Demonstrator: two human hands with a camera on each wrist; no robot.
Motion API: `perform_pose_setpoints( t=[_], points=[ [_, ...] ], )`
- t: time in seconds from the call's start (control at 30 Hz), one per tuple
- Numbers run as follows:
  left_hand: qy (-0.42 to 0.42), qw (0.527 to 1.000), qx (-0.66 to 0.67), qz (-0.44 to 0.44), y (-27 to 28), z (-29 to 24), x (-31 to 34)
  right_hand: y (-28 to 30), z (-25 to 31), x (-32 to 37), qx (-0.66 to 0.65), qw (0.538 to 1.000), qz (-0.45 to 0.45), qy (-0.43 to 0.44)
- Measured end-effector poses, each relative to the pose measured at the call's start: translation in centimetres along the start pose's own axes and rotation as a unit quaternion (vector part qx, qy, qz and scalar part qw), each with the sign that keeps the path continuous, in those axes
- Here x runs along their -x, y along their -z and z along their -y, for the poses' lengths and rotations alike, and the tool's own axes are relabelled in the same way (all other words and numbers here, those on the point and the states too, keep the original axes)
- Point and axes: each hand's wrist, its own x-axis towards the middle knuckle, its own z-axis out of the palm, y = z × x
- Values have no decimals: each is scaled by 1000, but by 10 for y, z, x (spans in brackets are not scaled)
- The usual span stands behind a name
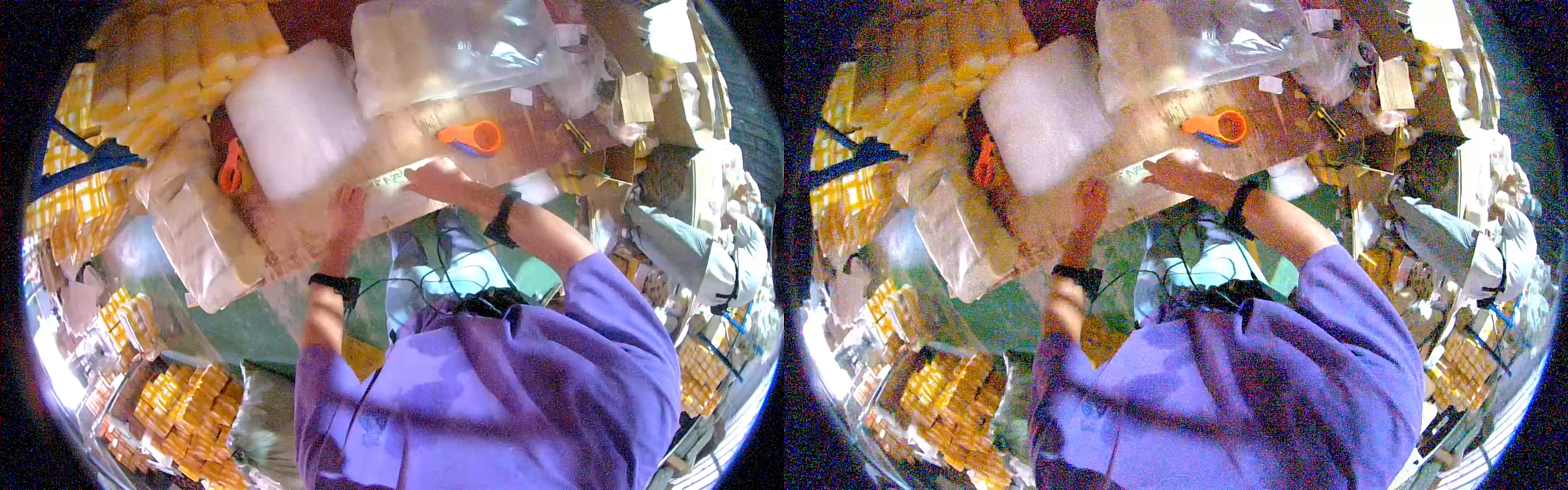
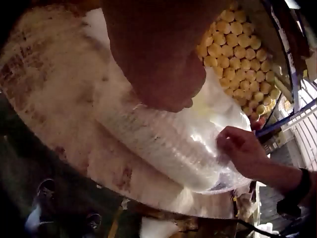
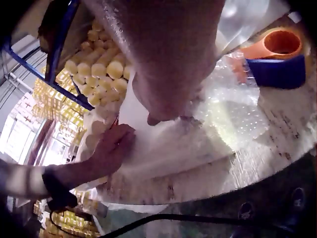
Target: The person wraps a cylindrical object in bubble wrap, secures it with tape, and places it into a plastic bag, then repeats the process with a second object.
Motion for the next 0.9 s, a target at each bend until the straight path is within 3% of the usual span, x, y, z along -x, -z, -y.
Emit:
perform_pose_setpoints(
  t=[0.03, 0.07, 0.13, 0.17, 0.23, 0.3, 0.43, 0.53, 0.63, 0.73, 0.8, 0.83, 0.9],
  points=[
    [-1, 998, -50, 48, 1, 1, -4, -14, -7, -2, 14, 998, -60, 17],
    [8, 1000, -4, 11, 3, -1, -2, -28, -14, -4, 29, 992, -120, 34],
    [27, 994, 87, -66, 88, -20, -19, -49, -35, -9, 41, 989, -132, 58],
    [18, 992, 93, -84, 84, -20, -18, -54, -40, -10, 46, 987, -137, 69],
    [3, 987, 101, -125, 70, -16, -21, -10, -37, -7, 37, 999, -32, -11],
    [0, 986, 143, -85, 97, -21, -27, 12, -40, -15, 16, 998, 27, -63],
    [8, 982, 189, -20, 131, -29, -31, -12, -36, -42, 15, 979, -203, -34],
    [-37, 996, 78, 6, 98, -23, -24, -39, -2, -60, -151, 971, -139, 120],
    [-8, 991, 123, 58, 104, -22, -34, -17, 18, -39, -25, 993, -21, 112],
    [60, 978, 76, -187, 138, -39, -32, -15, 17, -41, -64, 996, -6, 60],
    [93, 981, 15, -168, 129, -66, -4, -21, 19, -36, -101, 994, -16, 31],
    [159, 969, 180, -57, 134, -82, 5, -21, 18, -33, -120, 992, -19, 27],
    [328, 860, 382, 83, 134, -112, 24, -43, 11, -32, -157, 986, -54, 26]
  ],
)
